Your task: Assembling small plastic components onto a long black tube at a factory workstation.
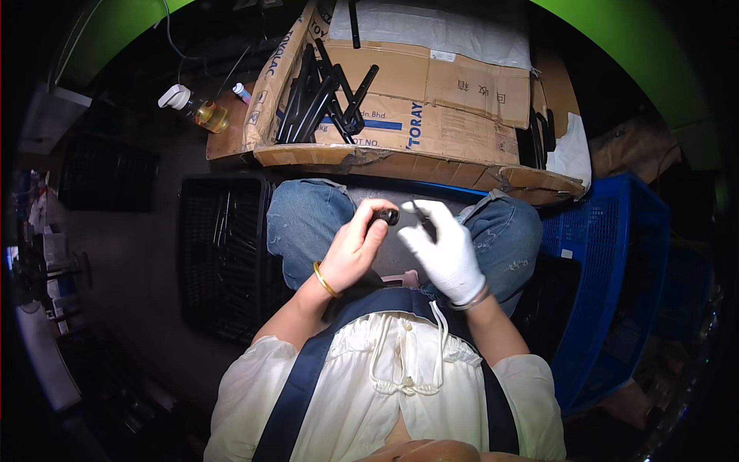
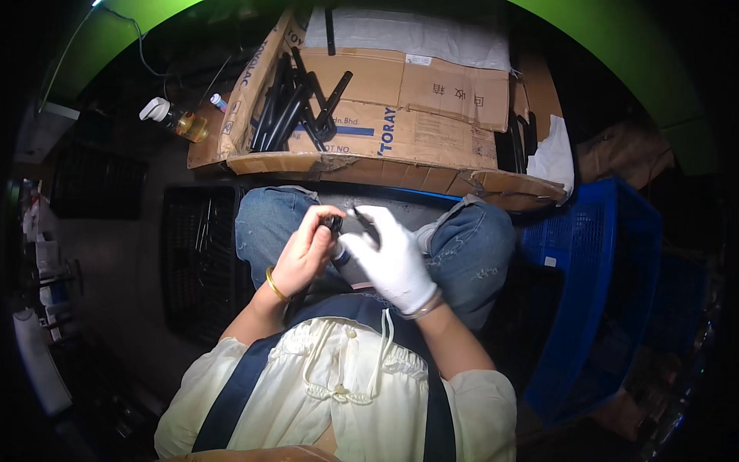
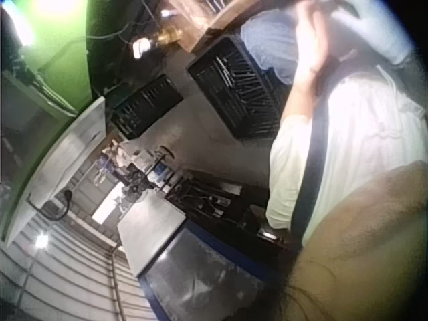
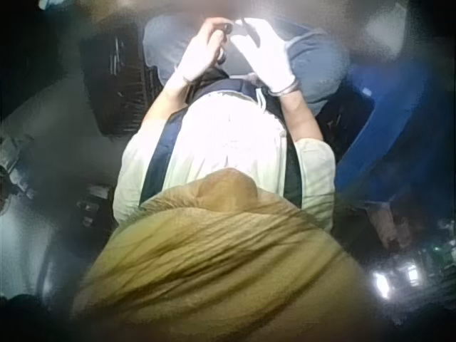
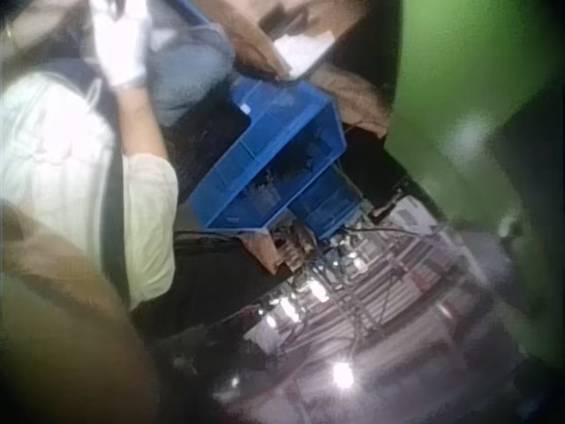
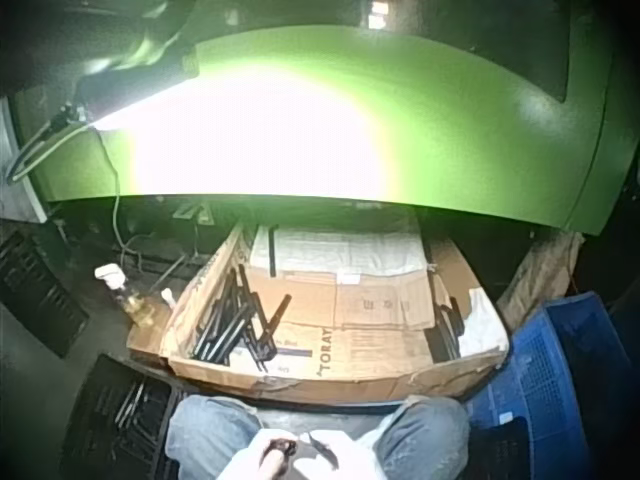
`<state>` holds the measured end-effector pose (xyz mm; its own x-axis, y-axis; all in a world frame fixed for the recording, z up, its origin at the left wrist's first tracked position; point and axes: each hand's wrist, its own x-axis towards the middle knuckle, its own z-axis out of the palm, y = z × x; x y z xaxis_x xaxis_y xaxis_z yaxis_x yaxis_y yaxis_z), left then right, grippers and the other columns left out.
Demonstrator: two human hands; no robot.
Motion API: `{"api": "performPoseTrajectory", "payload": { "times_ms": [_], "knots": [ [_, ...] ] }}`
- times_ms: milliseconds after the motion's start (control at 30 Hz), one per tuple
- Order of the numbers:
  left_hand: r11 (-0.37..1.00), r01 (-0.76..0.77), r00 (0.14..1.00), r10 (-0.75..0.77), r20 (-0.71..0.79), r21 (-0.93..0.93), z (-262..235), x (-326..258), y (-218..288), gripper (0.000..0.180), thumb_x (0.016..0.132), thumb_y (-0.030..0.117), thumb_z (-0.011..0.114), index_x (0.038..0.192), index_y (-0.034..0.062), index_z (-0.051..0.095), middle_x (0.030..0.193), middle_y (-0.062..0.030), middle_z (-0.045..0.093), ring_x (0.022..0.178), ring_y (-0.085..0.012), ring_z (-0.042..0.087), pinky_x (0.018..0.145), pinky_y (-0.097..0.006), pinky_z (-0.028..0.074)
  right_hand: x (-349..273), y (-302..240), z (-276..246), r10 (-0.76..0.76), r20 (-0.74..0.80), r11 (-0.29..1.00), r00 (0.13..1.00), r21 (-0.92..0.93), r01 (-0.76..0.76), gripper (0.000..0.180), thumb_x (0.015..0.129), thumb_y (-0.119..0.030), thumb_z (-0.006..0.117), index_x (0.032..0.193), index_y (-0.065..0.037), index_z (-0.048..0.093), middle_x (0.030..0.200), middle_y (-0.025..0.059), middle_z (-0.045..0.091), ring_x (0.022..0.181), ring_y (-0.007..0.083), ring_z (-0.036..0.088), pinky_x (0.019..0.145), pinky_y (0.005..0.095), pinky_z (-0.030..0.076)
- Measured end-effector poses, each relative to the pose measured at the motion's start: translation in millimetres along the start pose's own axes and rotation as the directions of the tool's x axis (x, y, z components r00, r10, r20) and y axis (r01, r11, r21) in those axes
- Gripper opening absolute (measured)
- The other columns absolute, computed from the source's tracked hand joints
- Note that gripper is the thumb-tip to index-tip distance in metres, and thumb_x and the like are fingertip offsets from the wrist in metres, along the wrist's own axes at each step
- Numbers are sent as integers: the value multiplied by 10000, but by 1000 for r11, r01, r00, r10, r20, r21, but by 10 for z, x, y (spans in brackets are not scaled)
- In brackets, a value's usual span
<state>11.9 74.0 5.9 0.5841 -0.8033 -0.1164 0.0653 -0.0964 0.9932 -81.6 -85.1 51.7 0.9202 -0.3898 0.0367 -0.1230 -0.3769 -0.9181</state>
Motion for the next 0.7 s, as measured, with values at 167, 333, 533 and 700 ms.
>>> {"api": "performPoseTrajectory", "payload": {
  "times_ms": [167, 333, 533, 700],
  "knots": [
    [992, -85, 986, 97, -139, 93, 84, 97, 164, 343, 1051, 312, 407, 1218, 21, 480, 870, -79, 573, 772, -135, 562, 710, -284, 466, 28, -25, 167, -7, -95, 980, 995, 195, 26, 307, 858, -123, 727, 1124, -10, 623, 934, 141, 693, 825, 204, 690, 708, 310, 532],
    [771, 151, 969, 8, 246, -619, -54, 150, 200, 473, 1007, 400, 435, 1260, 6, 503, 875, -41, 568, 797, -139, 516, 793, -322, 432, 189, -75, -70, -224, 95, 961, 970, 189, 204, 237, 897, -69, 645, 1126, -10, 652, 986, 141, 697, 838, 223, 705, 735, 299, 549],
    [832, -24, 1000, 27, -2, -554, -69, 88, 14, 409, 953, 437, 538, 994, 34, 590, 839, -44, 571, 761, -127, 502, 739, -288, 419, -8, -293, 33, -38, -70, 994, 997, 100, 45, 144, 948, -88, 562, 1054, -9, 619, 930, 180, 682, 823, 339, 692, 712, 381, 540],
    [889, -312, 949, 273, -160, -335, -52, 75, -183, 274, 943, 296, 599, 973, 30, 539, 896, -48, 553, 744, -89, 464, 700, -239, 404, -142, -264, 149, -38, 66, 996, 997, 82, 32, 82, 958, -120, 549, 994, -60, 592, 825, 192, 647, 712, 386, 650, 600, 432, 514]
  ]
}}
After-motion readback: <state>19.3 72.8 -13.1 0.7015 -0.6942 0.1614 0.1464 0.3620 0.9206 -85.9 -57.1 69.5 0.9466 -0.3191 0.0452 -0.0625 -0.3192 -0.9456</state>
